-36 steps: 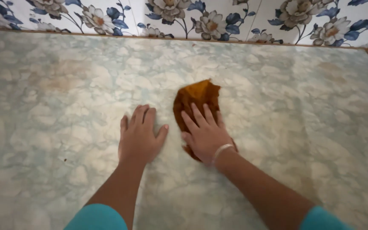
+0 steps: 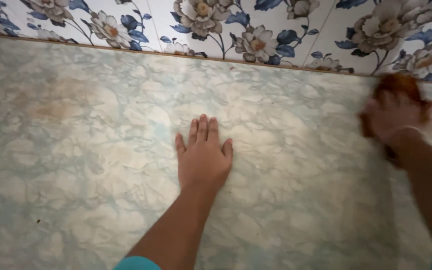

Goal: The person wipes a marble-topped table with an orange cloth, moving in circular and back-and-forth motions across the surface to remove small debris. The camera remains in a first-person view focused on the hands and table throughout.

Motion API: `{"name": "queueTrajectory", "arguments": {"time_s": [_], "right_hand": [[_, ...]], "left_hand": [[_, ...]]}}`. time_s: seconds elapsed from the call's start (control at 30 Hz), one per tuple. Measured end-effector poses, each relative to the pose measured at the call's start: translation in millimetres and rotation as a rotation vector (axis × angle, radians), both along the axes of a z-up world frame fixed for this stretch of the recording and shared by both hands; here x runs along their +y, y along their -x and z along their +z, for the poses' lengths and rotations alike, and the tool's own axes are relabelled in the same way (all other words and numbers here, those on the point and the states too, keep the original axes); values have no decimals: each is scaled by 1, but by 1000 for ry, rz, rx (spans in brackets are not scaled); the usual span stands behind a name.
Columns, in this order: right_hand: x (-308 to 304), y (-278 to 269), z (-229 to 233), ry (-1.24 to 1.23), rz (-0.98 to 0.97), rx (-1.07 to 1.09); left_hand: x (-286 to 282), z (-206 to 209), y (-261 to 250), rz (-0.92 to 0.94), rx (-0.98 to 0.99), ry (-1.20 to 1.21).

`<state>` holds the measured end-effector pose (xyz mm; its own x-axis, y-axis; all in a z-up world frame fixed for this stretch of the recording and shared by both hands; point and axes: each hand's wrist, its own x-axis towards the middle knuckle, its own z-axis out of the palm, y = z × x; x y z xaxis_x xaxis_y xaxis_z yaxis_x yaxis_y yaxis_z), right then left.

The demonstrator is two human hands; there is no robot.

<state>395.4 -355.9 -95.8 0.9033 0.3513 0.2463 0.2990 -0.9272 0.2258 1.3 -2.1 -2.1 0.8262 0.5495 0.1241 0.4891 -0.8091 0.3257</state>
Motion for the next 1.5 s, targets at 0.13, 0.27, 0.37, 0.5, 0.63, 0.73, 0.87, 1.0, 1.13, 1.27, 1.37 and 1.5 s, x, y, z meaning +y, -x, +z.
{"name": "queueTrajectory", "arguments": {"time_s": [0.13, 0.27, 0.37, 0.5, 0.63, 0.73, 0.87, 1.0, 1.13, 1.27, 1.37, 1.5], "right_hand": [[-113, 10, -21, 301, -245, -66], [-135, 98, 27, -406, -699, 172], [-167, 124, 11, -533, -777, 106], [-154, 152, 5, -263, -673, -116], [-16, 241, 62, 152, -347, 152], [82, 297, 83, -70, 63, -45], [153, 336, 101, -141, 172, 321], [147, 318, 110, -72, 289, 361], [99, 261, 118, 343, 245, 347], [-15, 186, 68, -216, -14, 132], [-88, 181, 71, -257, -232, 164], [-158, 191, 44, -271, -522, 104]], "left_hand": [[-1, 3, 0, -5, 48, 3], [0, 0, 0, -21, 56, -19], [-1, -1, 0, -18, 57, -20], [-3, 1, -1, 4, 55, -32], [-2, -2, 1, -7, 41, -54], [-4, -2, 1, -6, 27, -53], [-2, 0, 3, -3, 44, -59], [1, -3, 1, -3, 46, -27], [3, -2, 4, -14, 56, -22], [0, 6, -2, -15, 93, -1], [1, 5, 0, -2, 101, 0], [1, 2, 2, -17, 89, -16]]}}
